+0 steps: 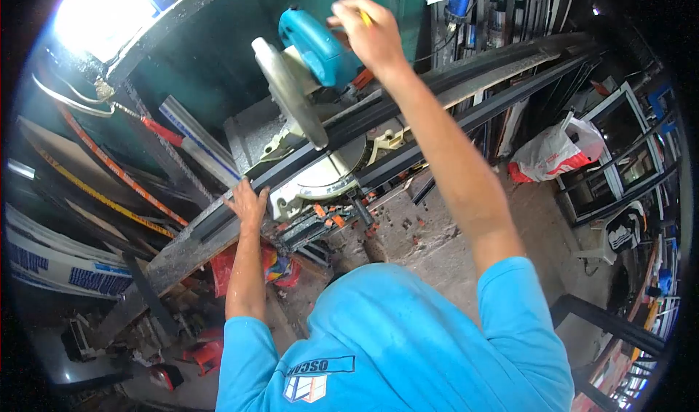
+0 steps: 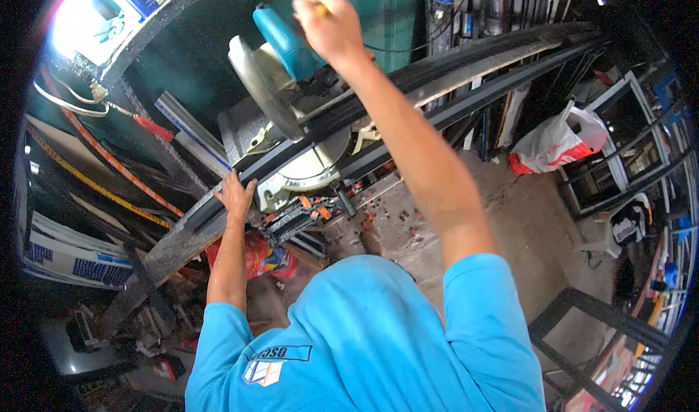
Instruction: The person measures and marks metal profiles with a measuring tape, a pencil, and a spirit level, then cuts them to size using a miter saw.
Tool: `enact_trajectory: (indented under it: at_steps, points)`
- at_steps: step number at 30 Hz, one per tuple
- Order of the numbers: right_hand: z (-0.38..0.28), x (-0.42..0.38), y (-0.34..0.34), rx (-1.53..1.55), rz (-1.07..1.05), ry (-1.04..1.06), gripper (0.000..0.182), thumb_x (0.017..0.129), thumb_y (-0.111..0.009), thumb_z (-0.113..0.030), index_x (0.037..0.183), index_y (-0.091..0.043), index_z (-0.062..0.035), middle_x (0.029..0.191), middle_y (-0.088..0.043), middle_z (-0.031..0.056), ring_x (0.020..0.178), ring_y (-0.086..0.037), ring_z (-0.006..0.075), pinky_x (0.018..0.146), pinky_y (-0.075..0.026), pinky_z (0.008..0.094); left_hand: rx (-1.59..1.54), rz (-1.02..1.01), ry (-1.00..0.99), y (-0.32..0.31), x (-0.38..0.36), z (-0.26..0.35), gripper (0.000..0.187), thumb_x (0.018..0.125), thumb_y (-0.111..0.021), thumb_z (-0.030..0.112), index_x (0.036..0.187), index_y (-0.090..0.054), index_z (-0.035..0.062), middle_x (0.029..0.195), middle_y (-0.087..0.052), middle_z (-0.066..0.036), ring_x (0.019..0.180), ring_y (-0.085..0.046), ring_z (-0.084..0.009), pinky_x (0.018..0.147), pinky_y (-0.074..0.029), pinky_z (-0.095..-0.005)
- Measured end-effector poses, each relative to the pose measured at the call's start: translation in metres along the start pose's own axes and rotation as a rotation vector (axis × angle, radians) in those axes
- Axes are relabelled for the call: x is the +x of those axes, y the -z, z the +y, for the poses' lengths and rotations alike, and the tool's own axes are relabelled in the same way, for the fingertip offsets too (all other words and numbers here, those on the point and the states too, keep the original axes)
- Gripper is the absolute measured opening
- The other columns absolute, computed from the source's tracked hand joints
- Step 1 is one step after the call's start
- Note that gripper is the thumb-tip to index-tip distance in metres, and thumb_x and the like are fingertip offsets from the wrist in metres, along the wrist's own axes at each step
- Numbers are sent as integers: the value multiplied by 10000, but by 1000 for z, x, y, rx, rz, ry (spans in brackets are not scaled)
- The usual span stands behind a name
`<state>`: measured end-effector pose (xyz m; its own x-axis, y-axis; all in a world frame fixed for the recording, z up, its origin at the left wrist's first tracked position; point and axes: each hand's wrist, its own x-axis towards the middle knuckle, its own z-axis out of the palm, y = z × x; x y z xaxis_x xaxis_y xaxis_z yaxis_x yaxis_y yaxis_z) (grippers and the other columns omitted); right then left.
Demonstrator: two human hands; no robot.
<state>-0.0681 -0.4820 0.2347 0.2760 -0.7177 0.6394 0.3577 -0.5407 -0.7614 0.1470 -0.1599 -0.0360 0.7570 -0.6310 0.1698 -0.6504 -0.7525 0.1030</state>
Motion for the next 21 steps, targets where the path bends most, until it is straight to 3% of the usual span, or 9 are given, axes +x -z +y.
enact_trajectory:
  at_steps: [2,3,4,5,6,8,11,19,21]
  points:
    - [39,-29,33,-170,135,135,165,953,-646,-192,887,-660,-41,772,-727,84,716,-713,183,648,-536,329,0,-33,6,-6,3,-6,729,825,-806,452,1389,-535,78,1378,-618,-119,1346,-525,-318,1124,-230,-766]
    - [50,-52,50,-82,84,-138,145,947,-643,-184,867,-648,-64,764,-712,99,717,-714,229,652,-541,345,27,-70,40,-4,2,-6,746,824,-809,455,1404,-528,78,1401,-608,-117,1357,-520,-315,1111,-248,-770]
    - [100,-69,70,-443,8,18,117,920,-664,-209,887,-655,-97,771,-700,110,749,-717,302,674,-553,393,43,-101,58,-2,7,-1,764,823,-812,459,1418,-521,79,1424,-599,-114,1368,-515,-311,1098,-267,-773]
    - [102,-90,70,-761,27,-180,95,896,-677,-207,948,-681,-127,797,-704,124,833,-720,352,729,-559,442,57,-119,51,-5,9,-2,784,824,-815,458,1433,-502,77,1428,-593,-123,1364,-519,-317,1082,-288,-776]
    - [137,-103,82,-899,-126,-411,255,910,-630,-175,1154,-704,-164,997,-713,228,1001,-695,402,854,-552,500,105,-110,51,-16,13,-8,795,830,-816,442,1449,-478,76,1427,-586,-130,1358,-521,-322,1074,-298,-776]
    - [197,-130,100,-1002,-400,-384,354,876,-670,-154,1228,-695,-172,1144,-698,198,1038,-683,402,903,-547,501,105,-142,57,-7,12,-2,736,851,-804,411,1413,-484,60,1417,-583,-140,1362,-509,-337,1086,-286,-772]
    - [192,-132,106,-1089,-515,-387,391,870,-706,-153,1259,-678,-174,1303,-632,168,1098,-663,401,934,-551,475,80,-107,38,-1,9,0,656,858,-802,379,1341,-509,47,1375,-599,-153,1333,-518,-369,1093,-277,-770]
    - [232,-116,146,-1097,-636,-197,377,872,-709,-171,1248,-678,-177,1271,-615,167,1098,-666,391,880,-570,489,83,-188,53,9,12,9,619,866,-800,344,1325,-507,49,1391,-581,-159,1339,-509,-385,1112,-265,-755]
    - [253,-106,165,-1269,-853,-299,304,888,-671,-168,1189,-679,-134,1158,-671,169,1002,-702,393,823,-581,499,91,-156,48,4,10,1,633,871,-794,358,1338,-502,46,1395,-577,-159,1357,-491,-380,1113,-264,-754]
